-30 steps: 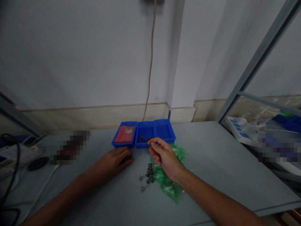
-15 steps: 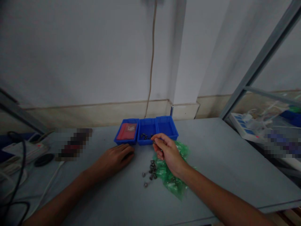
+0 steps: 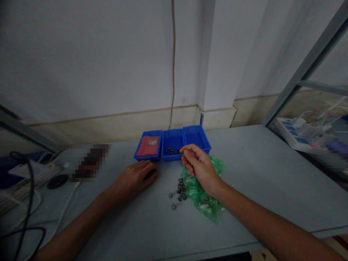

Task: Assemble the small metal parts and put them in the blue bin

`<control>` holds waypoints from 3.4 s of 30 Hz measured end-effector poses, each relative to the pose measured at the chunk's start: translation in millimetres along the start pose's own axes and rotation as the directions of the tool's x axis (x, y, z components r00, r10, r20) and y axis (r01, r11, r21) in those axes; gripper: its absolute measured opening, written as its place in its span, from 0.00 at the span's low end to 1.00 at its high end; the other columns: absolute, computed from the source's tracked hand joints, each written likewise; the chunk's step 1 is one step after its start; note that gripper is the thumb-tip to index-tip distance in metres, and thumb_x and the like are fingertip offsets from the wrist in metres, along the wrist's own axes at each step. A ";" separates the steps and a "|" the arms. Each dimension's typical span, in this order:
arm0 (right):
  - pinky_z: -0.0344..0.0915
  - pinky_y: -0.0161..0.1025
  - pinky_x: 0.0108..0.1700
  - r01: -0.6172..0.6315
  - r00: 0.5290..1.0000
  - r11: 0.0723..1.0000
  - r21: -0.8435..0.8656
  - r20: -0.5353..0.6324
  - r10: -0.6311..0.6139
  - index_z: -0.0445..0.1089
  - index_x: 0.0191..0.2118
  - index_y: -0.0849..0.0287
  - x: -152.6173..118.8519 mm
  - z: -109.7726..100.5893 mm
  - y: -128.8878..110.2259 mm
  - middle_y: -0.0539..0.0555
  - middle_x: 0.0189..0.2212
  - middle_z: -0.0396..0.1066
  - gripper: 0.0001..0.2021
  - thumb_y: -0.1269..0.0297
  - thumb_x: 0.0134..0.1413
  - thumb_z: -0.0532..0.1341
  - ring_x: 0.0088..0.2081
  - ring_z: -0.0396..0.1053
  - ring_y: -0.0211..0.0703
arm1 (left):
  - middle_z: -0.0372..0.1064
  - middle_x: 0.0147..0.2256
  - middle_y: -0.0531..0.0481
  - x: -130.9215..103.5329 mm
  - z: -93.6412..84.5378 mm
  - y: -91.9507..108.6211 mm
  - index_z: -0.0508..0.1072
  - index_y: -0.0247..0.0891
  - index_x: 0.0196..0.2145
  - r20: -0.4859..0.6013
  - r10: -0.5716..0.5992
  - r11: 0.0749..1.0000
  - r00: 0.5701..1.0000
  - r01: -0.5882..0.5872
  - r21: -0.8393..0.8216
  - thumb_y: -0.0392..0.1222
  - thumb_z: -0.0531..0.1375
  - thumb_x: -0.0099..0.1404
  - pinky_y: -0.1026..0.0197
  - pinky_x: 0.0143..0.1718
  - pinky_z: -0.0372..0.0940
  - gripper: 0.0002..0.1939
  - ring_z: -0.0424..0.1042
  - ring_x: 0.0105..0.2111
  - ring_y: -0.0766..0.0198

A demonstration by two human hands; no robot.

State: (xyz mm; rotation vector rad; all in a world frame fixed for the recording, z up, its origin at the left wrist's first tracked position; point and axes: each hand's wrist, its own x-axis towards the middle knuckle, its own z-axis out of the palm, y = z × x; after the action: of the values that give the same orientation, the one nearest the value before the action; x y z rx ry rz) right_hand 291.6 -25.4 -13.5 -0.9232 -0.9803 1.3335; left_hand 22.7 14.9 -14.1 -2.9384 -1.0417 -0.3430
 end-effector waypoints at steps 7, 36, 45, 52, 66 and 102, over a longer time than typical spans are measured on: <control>0.47 0.31 0.19 0.014 1.000 1.000 -0.013 -0.006 -0.014 0.75 0.45 0.55 0.0 0.6 -1.4 0.47 0.28 0.68 0.13 0.52 0.64 0.69 0.20 0.52 0.31 | 0.76 0.40 0.44 -0.6 1.1 -0.6 0.73 0.38 0.44 0.000 0.000 1.000 1.000 0.000 -0.003 0.41 0.54 0.79 0.55 0.41 0.71 0.09 0.75 0.38 0.56; 0.49 0.33 0.20 0.061 0.998 0.989 -0.135 0.002 -0.061 0.74 0.47 0.53 -0.9 1.7 -0.5 0.47 0.31 0.68 0.13 0.53 0.61 0.70 0.20 0.55 0.32 | 0.78 0.41 0.46 4.7 3.4 21.5 0.72 0.42 0.42 -0.058 -0.273 0.957 0.960 0.266 -0.113 0.51 0.63 0.71 0.54 0.40 0.70 0.11 0.77 0.39 0.53; 0.51 0.31 0.20 0.061 0.998 0.992 -0.114 0.003 -0.061 0.75 0.47 0.53 -0.1 -0.4 2.2 0.49 0.37 0.71 0.13 0.54 0.61 0.71 0.22 0.56 0.31 | 0.78 0.40 0.45 5.6 6.3 21.7 0.71 0.42 0.41 -0.058 -0.304 0.946 0.951 0.294 -0.138 0.48 0.62 0.71 0.56 0.37 0.69 0.08 0.77 0.38 0.54; 0.51 0.31 0.20 0.052 0.999 0.993 -0.108 -0.001 -0.052 0.75 0.46 0.53 -1.2 1.9 1.5 0.49 0.36 0.71 0.14 0.53 0.60 0.71 0.22 0.56 0.31 | 0.78 0.41 0.46 4.4 5.2 22.3 0.72 0.42 0.42 -0.043 -0.312 0.940 0.949 0.302 -0.160 0.51 0.62 0.72 0.54 0.40 0.69 0.11 0.77 0.40 0.53; 0.50 0.33 0.20 0.068 0.997 0.988 -0.140 0.033 -0.064 0.75 0.48 0.52 -3.6 1.5 2.4 0.48 0.34 0.69 0.10 0.57 0.65 0.68 0.22 0.55 0.33 | 0.77 0.41 0.44 4.5 1.9 26.2 0.70 0.42 0.44 -0.023 -0.280 0.953 0.960 0.275 -0.130 0.57 0.66 0.68 0.50 0.42 0.70 0.18 0.77 0.43 0.48; 0.51 0.32 0.20 0.079 0.997 0.985 -0.154 0.013 -0.078 0.74 0.48 0.53 -0.3 0.3 1.8 0.49 0.35 0.72 0.12 0.56 0.63 0.69 0.22 0.55 0.31 | 0.77 0.44 0.44 3.1 6.0 22.2 0.71 0.41 0.45 0.007 -0.314 0.935 0.950 0.310 -0.175 0.52 0.62 0.72 0.51 0.43 0.69 0.12 0.76 0.44 0.49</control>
State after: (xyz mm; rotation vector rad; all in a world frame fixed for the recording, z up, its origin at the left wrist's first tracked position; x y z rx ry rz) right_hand 290.8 -25.6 -15.1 -0.9866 -1.1263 1.2080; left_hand 40.1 -0.1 -17.9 -2.9008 -1.5560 -0.4903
